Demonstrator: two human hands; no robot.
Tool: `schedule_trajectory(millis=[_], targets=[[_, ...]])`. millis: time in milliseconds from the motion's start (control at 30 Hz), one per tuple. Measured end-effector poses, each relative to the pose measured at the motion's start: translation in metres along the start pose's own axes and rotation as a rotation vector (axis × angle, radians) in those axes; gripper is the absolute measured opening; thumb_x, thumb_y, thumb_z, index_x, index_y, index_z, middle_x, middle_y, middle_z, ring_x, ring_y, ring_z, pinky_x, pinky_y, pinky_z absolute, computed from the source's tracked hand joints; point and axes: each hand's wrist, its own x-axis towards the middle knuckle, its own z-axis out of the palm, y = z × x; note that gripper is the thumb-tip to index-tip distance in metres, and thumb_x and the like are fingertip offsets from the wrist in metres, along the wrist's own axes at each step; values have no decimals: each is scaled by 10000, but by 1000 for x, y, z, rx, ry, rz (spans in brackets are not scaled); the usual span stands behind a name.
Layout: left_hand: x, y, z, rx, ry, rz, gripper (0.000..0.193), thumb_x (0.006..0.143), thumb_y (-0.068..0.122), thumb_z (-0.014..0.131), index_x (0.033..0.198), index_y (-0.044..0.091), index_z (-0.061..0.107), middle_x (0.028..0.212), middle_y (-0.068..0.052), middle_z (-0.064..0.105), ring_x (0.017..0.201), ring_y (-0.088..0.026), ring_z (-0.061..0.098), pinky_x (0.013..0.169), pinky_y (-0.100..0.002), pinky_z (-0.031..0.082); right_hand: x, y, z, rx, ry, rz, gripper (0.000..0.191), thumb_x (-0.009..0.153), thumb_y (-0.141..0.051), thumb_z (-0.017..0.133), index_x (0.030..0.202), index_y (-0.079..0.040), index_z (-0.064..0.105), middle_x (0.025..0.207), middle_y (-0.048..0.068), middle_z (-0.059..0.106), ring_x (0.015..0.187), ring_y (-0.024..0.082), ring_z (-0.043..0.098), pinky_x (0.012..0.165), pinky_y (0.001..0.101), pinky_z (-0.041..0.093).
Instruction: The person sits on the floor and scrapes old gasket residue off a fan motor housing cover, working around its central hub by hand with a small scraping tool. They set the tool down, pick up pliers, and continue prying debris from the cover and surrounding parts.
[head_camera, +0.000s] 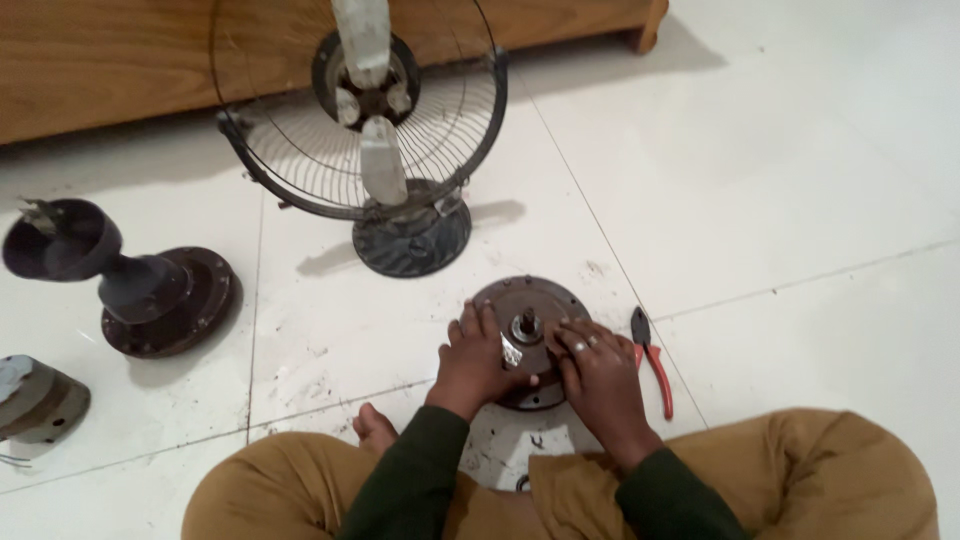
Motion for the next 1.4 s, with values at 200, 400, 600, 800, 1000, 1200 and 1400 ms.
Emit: schedule_trajectory(millis=[200, 400, 600, 800, 1000, 1200, 1400], targets=[[-4, 2, -4, 4, 10, -5, 1386, 648, 638, 893, 1605, 6, 115, 1668, -284, 112, 1487, -526, 227, 1109, -613, 377, 2, -1, -3, -46, -7, -36, 348, 878, -100, 639, 1216, -103, 720, 1320, 67, 680, 1288, 272, 572, 1017, 471, 403], [-6, -2, -8, 13, -10, -3, 1377, 667, 635, 890, 1598, -19, 116, 1662, -296, 118, 1479, -514, 255, 1105, -616, 383, 5, 2, 3, -27, 12, 79, 324, 937, -108, 609, 1235, -96, 736, 1264, 87, 717, 1212, 259, 628, 1014, 468, 426], [-4, -4, -13, 63, -54, -22, 1355, 678, 646, 870, 1599, 1, 114, 1666, -288, 117, 1475, -484, 299, 1110, -538, 435, 0, -4, 8, 48, 16, 113, 331, 947, -96, 608, 1255, -72, 728, 1258, 126, 708, 1176, 282, 629, 997, 447, 440], [-5, -7, -15, 93, -50, -34, 1341, 677, 672, 854, 1597, 25, 125, 1667, -272, 129, 1476, -480, 307, 1101, -515, 458, 2, -7, 6, 20, -8, 92, 388, 891, -57, 614, 1271, -56, 693, 1287, 124, 702, 1232, 280, 606, 1006, 464, 415], [-2, -8, -11, 107, -34, -16, 1346, 677, 684, 845, 1592, 3, 130, 1662, -284, 143, 1462, -470, 338, 1094, -513, 467, 0, -3, 10, 10, -12, 95, 401, 874, -42, 607, 1264, -54, 697, 1296, 127, 696, 1234, 281, 602, 1014, 465, 410], [-5, -4, -8, 56, -16, -1, 1350, 685, 654, 866, 1593, -13, 121, 1658, -302, 128, 1462, -482, 311, 1092, -566, 426, 2, -3, 4, 4, -44, 127, 385, 908, -76, 610, 1282, -89, 697, 1299, 99, 694, 1226, 257, 612, 1020, 452, 413], [-5, 0, -8, 35, -5, -16, 1363, 664, 640, 891, 1595, 4, 124, 1670, -273, 115, 1485, -487, 271, 1106, -577, 401, -2, -10, 8, -124, -9, -161, 464, 850, -54, 578, 1299, -71, 695, 1337, 110, 671, 1277, 278, 575, 1046, 487, 382]])
